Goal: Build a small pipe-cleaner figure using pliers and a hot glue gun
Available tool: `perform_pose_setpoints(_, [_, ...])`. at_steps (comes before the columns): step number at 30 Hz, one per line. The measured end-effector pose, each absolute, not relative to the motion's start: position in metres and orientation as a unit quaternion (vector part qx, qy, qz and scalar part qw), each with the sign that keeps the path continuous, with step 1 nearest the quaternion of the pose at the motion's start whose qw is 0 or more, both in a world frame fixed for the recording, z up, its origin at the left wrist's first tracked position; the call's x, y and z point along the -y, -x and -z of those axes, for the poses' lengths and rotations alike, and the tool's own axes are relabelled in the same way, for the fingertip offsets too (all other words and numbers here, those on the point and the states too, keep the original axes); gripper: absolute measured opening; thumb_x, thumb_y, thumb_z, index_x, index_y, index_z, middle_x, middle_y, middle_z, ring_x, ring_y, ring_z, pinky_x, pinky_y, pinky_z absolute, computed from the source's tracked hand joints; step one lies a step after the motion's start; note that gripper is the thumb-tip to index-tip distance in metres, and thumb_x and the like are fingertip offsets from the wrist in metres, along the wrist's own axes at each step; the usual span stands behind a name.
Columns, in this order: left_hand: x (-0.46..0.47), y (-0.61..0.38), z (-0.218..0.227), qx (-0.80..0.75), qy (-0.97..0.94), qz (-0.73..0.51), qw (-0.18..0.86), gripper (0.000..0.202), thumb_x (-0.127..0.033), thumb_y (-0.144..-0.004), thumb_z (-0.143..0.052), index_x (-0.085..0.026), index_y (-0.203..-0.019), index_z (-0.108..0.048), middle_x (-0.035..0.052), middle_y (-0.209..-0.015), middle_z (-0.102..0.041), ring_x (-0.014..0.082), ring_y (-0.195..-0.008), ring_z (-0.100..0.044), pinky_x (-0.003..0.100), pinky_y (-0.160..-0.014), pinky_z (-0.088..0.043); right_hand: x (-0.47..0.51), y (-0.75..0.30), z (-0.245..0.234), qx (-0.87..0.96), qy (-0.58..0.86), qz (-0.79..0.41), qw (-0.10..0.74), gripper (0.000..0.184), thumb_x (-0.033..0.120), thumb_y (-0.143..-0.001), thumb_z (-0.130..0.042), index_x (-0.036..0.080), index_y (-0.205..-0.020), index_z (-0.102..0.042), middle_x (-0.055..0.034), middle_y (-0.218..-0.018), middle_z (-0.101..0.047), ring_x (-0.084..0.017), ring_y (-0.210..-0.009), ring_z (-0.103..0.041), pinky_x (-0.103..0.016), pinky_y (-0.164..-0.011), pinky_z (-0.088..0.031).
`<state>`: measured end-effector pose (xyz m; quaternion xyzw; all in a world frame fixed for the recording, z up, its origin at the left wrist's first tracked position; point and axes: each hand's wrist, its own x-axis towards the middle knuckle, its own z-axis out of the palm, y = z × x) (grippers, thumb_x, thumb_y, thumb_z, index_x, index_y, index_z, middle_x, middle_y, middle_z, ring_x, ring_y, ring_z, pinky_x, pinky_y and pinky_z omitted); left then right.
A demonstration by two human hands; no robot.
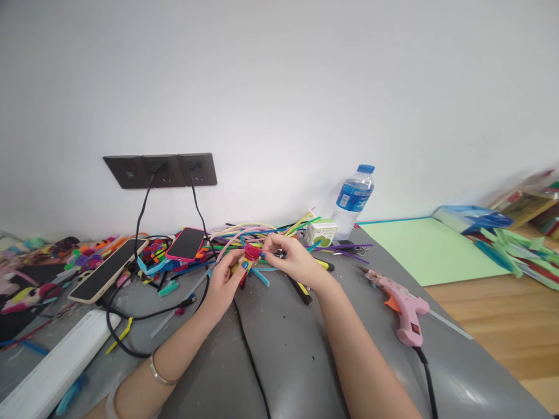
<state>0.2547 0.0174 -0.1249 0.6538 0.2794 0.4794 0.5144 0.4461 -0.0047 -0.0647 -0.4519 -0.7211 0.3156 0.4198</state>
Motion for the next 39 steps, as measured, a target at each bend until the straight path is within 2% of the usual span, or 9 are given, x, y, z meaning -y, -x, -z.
perform_pose_setpoints(39, [-0.0165, -0.2556, 0.1248, -0.279, -0.652, -0.478, 0.518, 0.029, -0.038, -0.093, -0.055, -0.020, -0.114, -0.062, 0.0090, -0.118, -0.069, 0.0219, -0.109, -0.065, 0.032, -0.094, -0.051, 0.0047, -0.4461, 0.0654, 0.721, 0.455, -0.315, 0.417, 0.015, 0.027, -0.086, -0.058, 0.020, -0.074, -0.053, -0.0005, -0.075, -0.054, -0.015, -0.071, -0.049, -0.027, -0.067, -0.041])
